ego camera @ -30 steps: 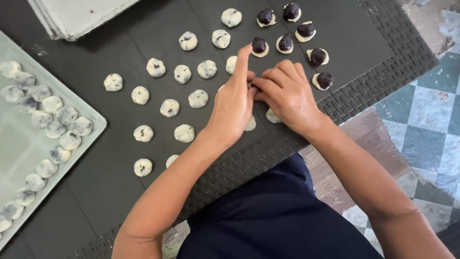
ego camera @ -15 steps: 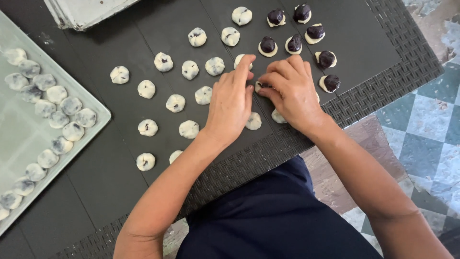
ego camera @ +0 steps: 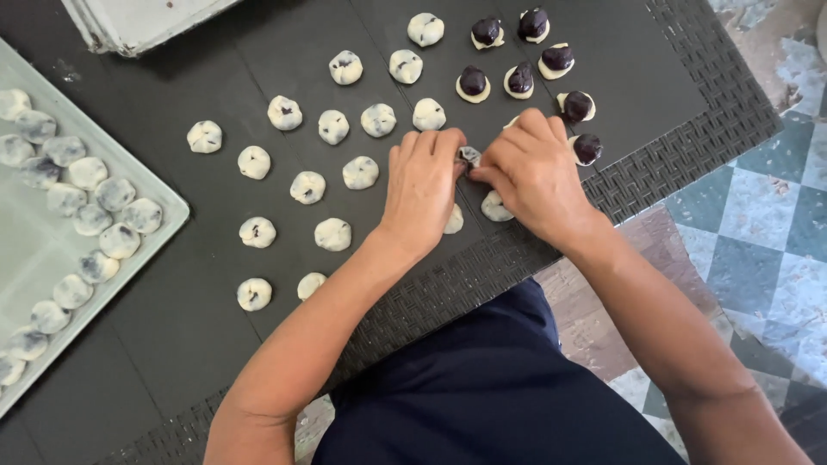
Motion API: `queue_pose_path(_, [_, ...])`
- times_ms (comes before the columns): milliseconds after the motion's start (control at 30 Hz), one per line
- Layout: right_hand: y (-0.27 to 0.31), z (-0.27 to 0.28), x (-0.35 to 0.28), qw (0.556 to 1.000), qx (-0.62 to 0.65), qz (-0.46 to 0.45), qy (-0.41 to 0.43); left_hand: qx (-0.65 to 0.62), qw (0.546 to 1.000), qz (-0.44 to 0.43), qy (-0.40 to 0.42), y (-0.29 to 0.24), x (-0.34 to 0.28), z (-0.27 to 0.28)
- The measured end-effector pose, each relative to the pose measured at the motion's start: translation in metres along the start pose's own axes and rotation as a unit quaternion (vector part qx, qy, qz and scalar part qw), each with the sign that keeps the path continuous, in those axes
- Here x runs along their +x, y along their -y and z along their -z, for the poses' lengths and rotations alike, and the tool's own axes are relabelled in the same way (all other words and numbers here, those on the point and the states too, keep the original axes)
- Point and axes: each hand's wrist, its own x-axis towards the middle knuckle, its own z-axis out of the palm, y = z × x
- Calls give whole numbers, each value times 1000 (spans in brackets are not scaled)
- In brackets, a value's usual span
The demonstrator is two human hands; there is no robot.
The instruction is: The person places small dark filling balls onto flattened white dough discs, then folds and seals each one by hand. The finished dumplings are arranged in rows on a tray. The workspace includes a black mat, a tray of fillings, and a tray for the completed items.
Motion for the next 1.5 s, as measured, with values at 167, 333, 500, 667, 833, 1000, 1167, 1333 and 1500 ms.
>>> queue_pose_path(167, [-2,-5,11,997,67,-40,-27,-16,999,-41,-28,-3,-3,-4])
queue_pose_path(333, [-2,-4,12,998,44,-25,-39,-2,997,-66,-29,-10,-3,19])
queue_pose_path(500, [-8,5,-5,1000,-10,9,-27,29,999,-43,-2,-5,-5,16])
queue_pose_path(667, [2,-3,-2,998,21,24,-50,-30,997,-69,-27,-1,1,0])
queue_pose_path(833, [2,-6,6,992,102,-11,-78,-62,994,-72,-46,-3,8,1])
queue_pose_path(1000, [1,0,6,991,111,-46,-60,-135,990,-34,-29,-6,14,19])
queue_pose_path(1167, [-4,1,6,992,101,-72,-25,-148,988,-16,-30,-5,8,4])
queue_pose_path(1333, [-6,8,21,994,98,-44,-13,-118,992,-21,-25,-7,17,25])
queue_pose_path(1500, [-13,1,66,992,-114,42,38,-170,981,91,5,-1,16,64])
